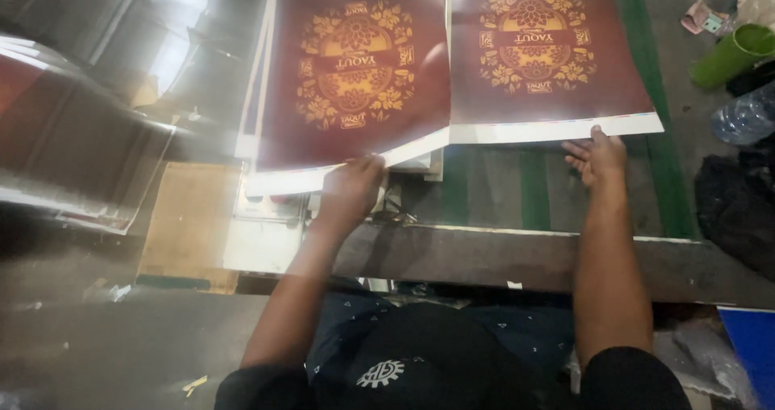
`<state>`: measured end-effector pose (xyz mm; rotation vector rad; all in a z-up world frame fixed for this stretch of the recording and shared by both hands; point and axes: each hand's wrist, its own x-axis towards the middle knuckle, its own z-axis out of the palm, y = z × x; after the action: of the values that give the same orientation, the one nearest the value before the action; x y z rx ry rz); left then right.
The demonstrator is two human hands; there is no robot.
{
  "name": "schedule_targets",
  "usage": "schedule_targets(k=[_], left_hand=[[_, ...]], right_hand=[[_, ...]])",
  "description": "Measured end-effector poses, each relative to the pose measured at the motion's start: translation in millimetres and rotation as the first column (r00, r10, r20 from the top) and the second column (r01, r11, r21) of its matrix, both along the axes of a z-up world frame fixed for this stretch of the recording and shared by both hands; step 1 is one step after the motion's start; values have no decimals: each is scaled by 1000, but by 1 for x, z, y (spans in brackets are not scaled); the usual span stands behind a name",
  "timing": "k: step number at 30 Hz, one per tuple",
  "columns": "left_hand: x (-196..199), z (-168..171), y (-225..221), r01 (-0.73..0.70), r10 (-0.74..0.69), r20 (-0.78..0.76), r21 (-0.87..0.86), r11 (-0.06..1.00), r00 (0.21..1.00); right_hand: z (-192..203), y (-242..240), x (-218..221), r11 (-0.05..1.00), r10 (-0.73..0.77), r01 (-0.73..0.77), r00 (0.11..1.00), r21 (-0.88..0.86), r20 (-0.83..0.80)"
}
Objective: Picking up printed sheets from a stack and placing them onto a conveyor belt for processing.
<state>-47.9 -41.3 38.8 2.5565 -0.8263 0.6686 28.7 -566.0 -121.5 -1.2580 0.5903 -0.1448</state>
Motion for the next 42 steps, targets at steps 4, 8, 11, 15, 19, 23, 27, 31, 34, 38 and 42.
schedule_targets(k=[4, 8, 11, 15, 19, 23, 27, 31, 34, 38, 42], left_hand=[[-14, -2, -9, 4, 2, 106, -62, 998, 994], [-26, -29, -38, 187, -172, 147, -94, 978, 974], [-39, -50, -71, 276, -273, 106, -12, 961, 956], [-58, -28, -96, 401, -403, 31, 63, 914, 915], [-18, 7, -86, 449, -448, 54, -10, 893, 892], [55, -16, -38, 109, -89, -65, 421, 901, 994], [97, -43, 18, 40, -82, 133, 298, 954, 988], [101, -33, 28, 93, -98, 1, 317, 944, 995], [97, -15, 31, 159, -130, -112, 309, 938, 985], [88, 4, 33, 165, -141, -116, 241, 956, 983], [64, 29, 26, 89, -90, 69, 26, 996, 994]], right_hand=[[29, 61, -51, 998, -26, 29, 997, -50, 70], [78, 162, -124, 953, 297, -293, 954, -81, 36], [65, 198, -159, 853, 498, -516, 850, 78, 172], [-1, 189, -180, 914, 195, -297, 919, 276, 343], [14, 138, -206, 960, 122, -229, 858, 160, 499], [42, 97, -238, 992, -113, 96, 967, 85, 227], [12, 38, -270, 979, -204, 198, 958, 50, 203], [0, 12, -291, 962, -271, 273, 957, -3, 104], [-10, 1, -296, 969, -241, 246, 963, -22, 121], [-20, 0, -279, 975, -207, 211, 976, -64, 69], [-23, 4, -241, 974, -203, 211, 975, -82, 87]])
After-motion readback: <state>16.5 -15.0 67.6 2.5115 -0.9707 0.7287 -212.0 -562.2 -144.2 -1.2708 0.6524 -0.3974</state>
